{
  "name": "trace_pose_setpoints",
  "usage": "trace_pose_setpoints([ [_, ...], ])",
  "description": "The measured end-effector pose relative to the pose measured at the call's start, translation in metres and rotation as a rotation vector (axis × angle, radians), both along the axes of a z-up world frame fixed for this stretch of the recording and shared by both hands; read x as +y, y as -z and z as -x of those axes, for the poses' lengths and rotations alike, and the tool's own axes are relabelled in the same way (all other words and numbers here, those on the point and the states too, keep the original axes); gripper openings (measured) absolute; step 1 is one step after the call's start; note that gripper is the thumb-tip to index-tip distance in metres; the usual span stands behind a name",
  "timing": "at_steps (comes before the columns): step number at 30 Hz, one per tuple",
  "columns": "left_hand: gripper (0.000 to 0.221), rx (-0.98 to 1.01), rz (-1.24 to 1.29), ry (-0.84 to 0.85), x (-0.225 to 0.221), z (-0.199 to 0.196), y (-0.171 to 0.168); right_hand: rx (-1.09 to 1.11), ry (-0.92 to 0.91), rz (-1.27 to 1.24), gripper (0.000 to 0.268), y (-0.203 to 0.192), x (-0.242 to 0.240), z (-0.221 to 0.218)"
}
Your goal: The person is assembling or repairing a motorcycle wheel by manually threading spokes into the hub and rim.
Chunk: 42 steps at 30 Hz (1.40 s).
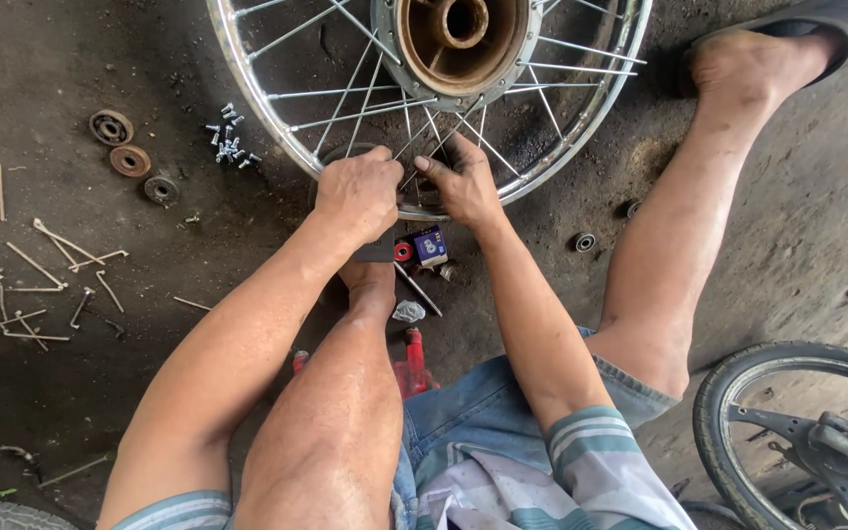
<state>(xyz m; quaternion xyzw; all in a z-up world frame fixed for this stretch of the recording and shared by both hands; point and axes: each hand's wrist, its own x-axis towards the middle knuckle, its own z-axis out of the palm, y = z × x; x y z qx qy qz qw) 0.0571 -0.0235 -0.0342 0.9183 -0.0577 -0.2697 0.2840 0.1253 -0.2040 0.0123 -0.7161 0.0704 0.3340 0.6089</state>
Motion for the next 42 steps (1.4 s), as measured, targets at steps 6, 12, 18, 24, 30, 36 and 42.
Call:
trace_pose_setpoints([
  [6,0.007,0.071,0.270,-0.184,0.009,-0.007,-0.027,0.075,0.059,-0.023,0.019,0.022,-0.008,0.006],
  [12,0.009,-0.023,0.003,0.058,0.010,-0.014,-0.020,-0.004,-0.093,0.131,0.019,-0.013,-0.002,-0.016],
  [18,0.016,-0.025,0.017,0.041,0.009,-0.008,-0.019,0.035,-0.159,0.755,0.052,-0.020,-0.029,-0.038],
  [24,0.024,-0.065,0.022,0.078,0.011,-0.003,-0.019,-0.029,0.125,0.370,0.038,-0.009,-0.014,-0.043],
  [30,0.019,0.029,0.027,0.064,0.017,-0.020,-0.050,-0.046,0.111,0.094,0.025,0.039,-0.021,-0.052],
  [36,0.022,0.130,0.029,0.008,0.015,-0.015,-0.040,0.009,-0.083,0.583,0.033,-0.025,0.001,-0.041],
  [42,0.021,-0.157,-0.066,-0.029,-0.001,-0.002,-0.040,-0.908,0.052,0.741,0.026,-0.056,0.035,-0.098],
])
